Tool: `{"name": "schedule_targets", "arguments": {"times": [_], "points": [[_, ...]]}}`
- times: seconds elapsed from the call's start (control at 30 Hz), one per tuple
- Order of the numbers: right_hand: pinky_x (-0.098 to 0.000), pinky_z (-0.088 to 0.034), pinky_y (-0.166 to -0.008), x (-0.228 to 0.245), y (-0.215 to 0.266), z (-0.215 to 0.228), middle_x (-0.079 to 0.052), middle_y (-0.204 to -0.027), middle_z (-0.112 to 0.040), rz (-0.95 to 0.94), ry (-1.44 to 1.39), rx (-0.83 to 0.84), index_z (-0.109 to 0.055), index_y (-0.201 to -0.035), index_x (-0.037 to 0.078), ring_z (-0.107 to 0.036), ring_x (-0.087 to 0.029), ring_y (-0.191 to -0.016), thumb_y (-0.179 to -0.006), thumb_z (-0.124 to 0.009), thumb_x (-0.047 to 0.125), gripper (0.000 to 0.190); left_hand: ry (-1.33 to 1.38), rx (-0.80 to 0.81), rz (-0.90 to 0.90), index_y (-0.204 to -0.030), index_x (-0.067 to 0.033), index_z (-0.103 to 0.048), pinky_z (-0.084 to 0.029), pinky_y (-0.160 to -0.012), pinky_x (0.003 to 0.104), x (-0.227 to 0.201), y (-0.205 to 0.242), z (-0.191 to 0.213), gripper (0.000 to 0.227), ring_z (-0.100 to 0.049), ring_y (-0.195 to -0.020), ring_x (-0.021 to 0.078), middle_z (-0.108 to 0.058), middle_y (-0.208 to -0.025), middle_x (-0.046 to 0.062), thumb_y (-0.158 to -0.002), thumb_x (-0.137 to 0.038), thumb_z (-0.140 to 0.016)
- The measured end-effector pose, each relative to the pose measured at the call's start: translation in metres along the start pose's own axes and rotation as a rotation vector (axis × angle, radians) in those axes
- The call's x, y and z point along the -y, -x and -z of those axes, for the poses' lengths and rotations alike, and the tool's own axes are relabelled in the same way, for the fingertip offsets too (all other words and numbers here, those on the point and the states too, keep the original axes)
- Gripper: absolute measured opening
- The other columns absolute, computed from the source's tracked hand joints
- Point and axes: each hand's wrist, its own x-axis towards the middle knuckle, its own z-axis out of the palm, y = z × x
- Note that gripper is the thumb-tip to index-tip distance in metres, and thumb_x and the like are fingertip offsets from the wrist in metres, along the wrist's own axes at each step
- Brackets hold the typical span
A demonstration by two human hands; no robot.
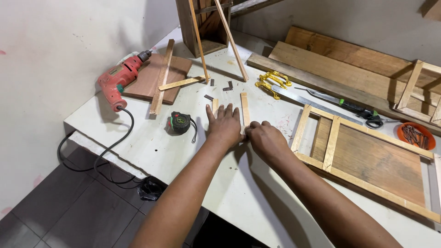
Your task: The person assembles small wooden frames at a workbench, pressing nails into the frame joints and hammering them in with a claw hammer. They then pick up, align, and sort loose wood strips on the bench, and handle a tape measure while arranging pieces.
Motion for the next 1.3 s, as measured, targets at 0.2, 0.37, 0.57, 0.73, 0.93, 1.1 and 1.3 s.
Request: {"name": "schedule_targets", "arguments": {"times": [0.2, 0.37, 0.57, 0.73, 0.93, 1.1, 1.3], "points": [[-0.0435, -0.058, -0.082, -0.004, -0.037, 0.009, -0.008, -0.112, -0.069, -0.09, 0.028, 0.095, -0.075, -0.104, 0.011, -0.066, -0.033, -0.095, -0.08, -0.072, 0.026, 0.029, 0.028, 0.088, -0.02, -0.162, -0.0108, -0.021, 0.004, -0.119, 0.071, 0.004, -0.012, 0.01, 0.119, -0.015, -0.157, 0.0341, -0.018, -0.17, 0.012, -0.075, -0.068, -0.078], [-0.0429, -0.057, -0.086, -0.037, -0.088, -0.018, -0.007, -0.116, -0.07, -0.066, 0.028, 0.028, -0.077, -0.105, 0.014, -0.068, -0.033, -0.099, -0.082, -0.068, 0.014, 0.025, 0.061, 0.106, -0.045, -0.163, -0.0087, -0.017, 0.006, -0.12, 0.069, 0.009, -0.018, 0.013, 0.131, -0.012, -0.157, 0.0366, -0.015, -0.169, 0.016, -0.068, -0.075, -0.079], [-0.0452, -0.056, -0.091, -0.059, -0.13, -0.031, -0.008, -0.124, -0.07, -0.047, -0.037, -0.106, -0.078, -0.112, 0.018, -0.069, -0.034, -0.106, -0.091, -0.066, 0.018, 0.024, 0.085, 0.118, -0.063, -0.162, -0.0062, -0.012, 0.006, -0.121, 0.067, 0.012, -0.012, 0.025, 0.135, -0.007, -0.157, 0.0379, -0.007, -0.17, 0.019, -0.068, -0.078, -0.078], [-0.0454, -0.056, -0.089, -0.052, -0.114, -0.033, -0.009, -0.13, -0.067, -0.091, -0.001, -0.157, -0.077, -0.114, 0.019, -0.067, -0.036, -0.106, -0.092, -0.064, 0.018, 0.026, 0.088, 0.07, -0.056, -0.162, -0.0072, -0.009, 0.006, -0.119, 0.068, 0.008, -0.005, 0.022, 0.134, -0.008, -0.156, 0.0373, -0.006, -0.17, 0.02, -0.069, -0.074, -0.078], [-0.0439, -0.059, -0.086, -0.016, -0.055, -0.005, -0.009, -0.126, -0.065, -0.128, 0.072, -0.002, -0.075, -0.113, 0.018, -0.067, -0.034, -0.102, -0.084, -0.067, 0.018, 0.03, 0.017, -0.015, -0.052, -0.163, -0.0088, -0.015, 0.004, -0.119, 0.071, 0.0, -0.001, 0.009, 0.117, -0.013, -0.157, 0.0367, -0.014, -0.17, 0.018, -0.079, -0.059, -0.079], [-0.0448, -0.058, -0.085, 0.001, -0.015, 0.008, -0.007, -0.112, -0.067, -0.124, 0.03, 0.045, -0.078, -0.104, 0.017, -0.067, -0.031, -0.1, -0.093, -0.069, 0.027, 0.017, 0.022, -0.048, -0.036, -0.163, -0.0106, -0.019, 0.004, -0.12, 0.073, -0.001, -0.014, -0.007, 0.107, -0.017, -0.157, 0.0345, -0.017, -0.17, 0.014, -0.084, -0.057, -0.075], [-0.0437, -0.059, -0.079, 0.007, -0.022, 0.018, -0.01, -0.108, -0.065, -0.131, 0.09, 0.08, -0.077, -0.103, 0.015, -0.066, -0.032, -0.098, -0.084, -0.073, 0.031, 0.025, 0.053, 0.078, -0.019, -0.163, -0.0111, -0.015, 0.004, -0.121, 0.071, 0.005, -0.017, 0.004, 0.123, -0.016, -0.158, 0.0317, -0.016, -0.171, 0.012, -0.075, -0.069, -0.078]]}}
